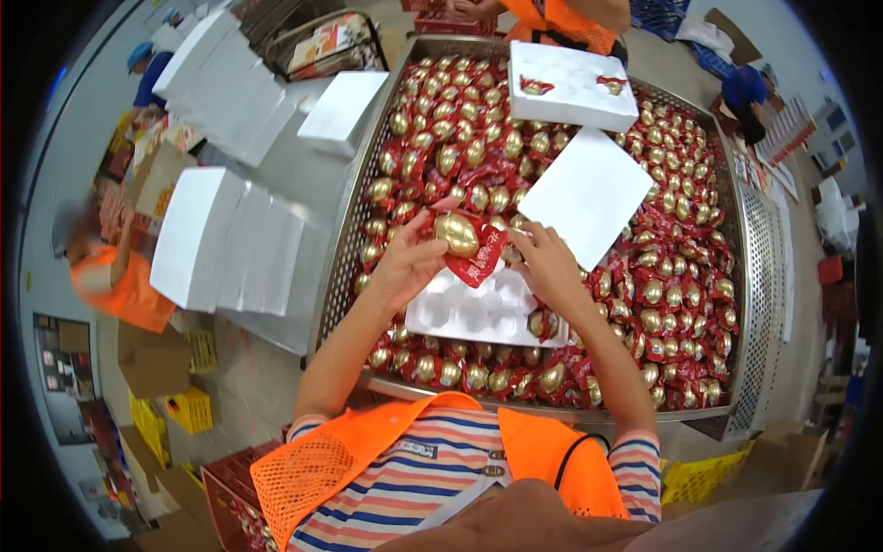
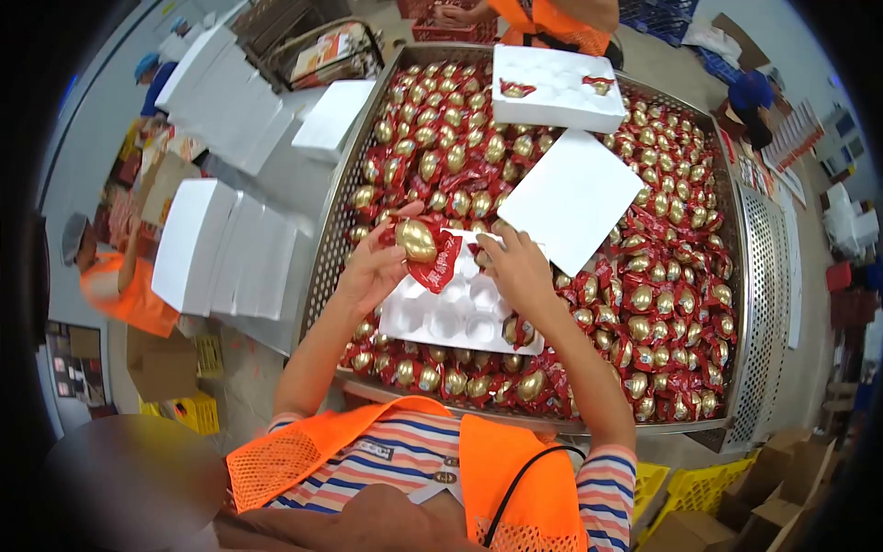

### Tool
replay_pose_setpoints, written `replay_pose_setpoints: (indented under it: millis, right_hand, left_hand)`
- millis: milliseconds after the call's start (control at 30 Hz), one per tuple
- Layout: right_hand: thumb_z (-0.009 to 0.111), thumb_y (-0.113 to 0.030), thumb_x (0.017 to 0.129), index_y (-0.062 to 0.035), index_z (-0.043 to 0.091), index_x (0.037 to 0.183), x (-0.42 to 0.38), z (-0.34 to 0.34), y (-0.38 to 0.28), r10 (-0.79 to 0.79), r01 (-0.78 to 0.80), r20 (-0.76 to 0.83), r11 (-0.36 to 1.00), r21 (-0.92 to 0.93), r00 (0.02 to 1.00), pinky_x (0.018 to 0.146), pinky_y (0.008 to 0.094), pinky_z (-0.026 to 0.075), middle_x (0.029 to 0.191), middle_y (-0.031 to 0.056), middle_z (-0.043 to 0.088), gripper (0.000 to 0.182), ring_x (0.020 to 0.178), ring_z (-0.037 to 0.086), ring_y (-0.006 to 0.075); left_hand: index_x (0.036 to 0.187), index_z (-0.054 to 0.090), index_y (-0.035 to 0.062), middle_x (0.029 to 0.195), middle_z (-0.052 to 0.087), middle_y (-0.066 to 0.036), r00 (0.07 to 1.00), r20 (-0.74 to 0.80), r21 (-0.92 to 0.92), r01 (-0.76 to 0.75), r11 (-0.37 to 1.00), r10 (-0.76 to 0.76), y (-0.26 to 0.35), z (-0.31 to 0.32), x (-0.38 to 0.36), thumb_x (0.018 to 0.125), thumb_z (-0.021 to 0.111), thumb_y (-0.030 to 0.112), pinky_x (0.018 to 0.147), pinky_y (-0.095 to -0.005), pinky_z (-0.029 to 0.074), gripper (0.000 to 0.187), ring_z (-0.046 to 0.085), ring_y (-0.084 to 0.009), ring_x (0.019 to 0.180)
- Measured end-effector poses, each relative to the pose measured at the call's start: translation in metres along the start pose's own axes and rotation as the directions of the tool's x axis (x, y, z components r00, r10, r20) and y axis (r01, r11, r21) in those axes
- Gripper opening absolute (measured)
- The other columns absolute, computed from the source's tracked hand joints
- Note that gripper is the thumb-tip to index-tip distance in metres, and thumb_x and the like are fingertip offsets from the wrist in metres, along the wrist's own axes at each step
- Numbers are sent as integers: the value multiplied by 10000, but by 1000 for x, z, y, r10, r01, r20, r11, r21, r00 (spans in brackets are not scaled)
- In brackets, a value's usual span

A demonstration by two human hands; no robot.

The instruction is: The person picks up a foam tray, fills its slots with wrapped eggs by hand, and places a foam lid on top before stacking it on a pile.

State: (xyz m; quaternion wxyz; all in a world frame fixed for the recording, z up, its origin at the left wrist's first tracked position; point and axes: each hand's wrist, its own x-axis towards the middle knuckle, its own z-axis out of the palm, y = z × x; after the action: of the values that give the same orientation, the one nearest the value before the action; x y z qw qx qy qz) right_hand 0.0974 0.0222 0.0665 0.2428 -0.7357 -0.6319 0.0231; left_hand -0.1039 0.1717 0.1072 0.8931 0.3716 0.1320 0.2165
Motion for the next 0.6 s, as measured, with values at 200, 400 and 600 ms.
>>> replay_pose_setpoints:
  millis: [200, 400, 600]
  right_hand:
    - [700, -108, 842, -60, 649, 1108, -35, -41, 8, 107, -91, -276, 993, 69, 955, 868, 408, 504, 1213, 140, 564, 275, 1088, 560, 317]
    - [699, -100, 844, -54, 675, 1054, -44, -56, 14, 227, -164, -309, 962, 217, 924, 871, 418, 497, 1207, 134, 569, 216, 1105, 560, 312]
    - [697, -86, 829, -58, 671, 1014, -50, -50, 21, 224, -186, -251, 968, 166, 942, 874, 421, 504, 1201, 139, 570, 189, 1106, 564, 319]
  left_hand:
    - [1245, 575, 29, 1128, 639, -84, 982, -175, 691, 75, 718, 65, -11, -11, 31, 826, 731, 68, 860, -318, 554, 449, 640, -184, 1029]
    - [1162, 613, 47, 1044, 560, -121, 993, -34, 995, 44, -92, 112, -35, -21, 55, 744, 788, 201, 828, -408, 500, 478, 571, -309, 955]
    - [1153, 626, 46, 1024, 595, -148, 965, 229, 927, -176, -330, 128, -48, -26, 61, 716, 797, 191, 822, -442, 472, 491, 553, -327, 914]
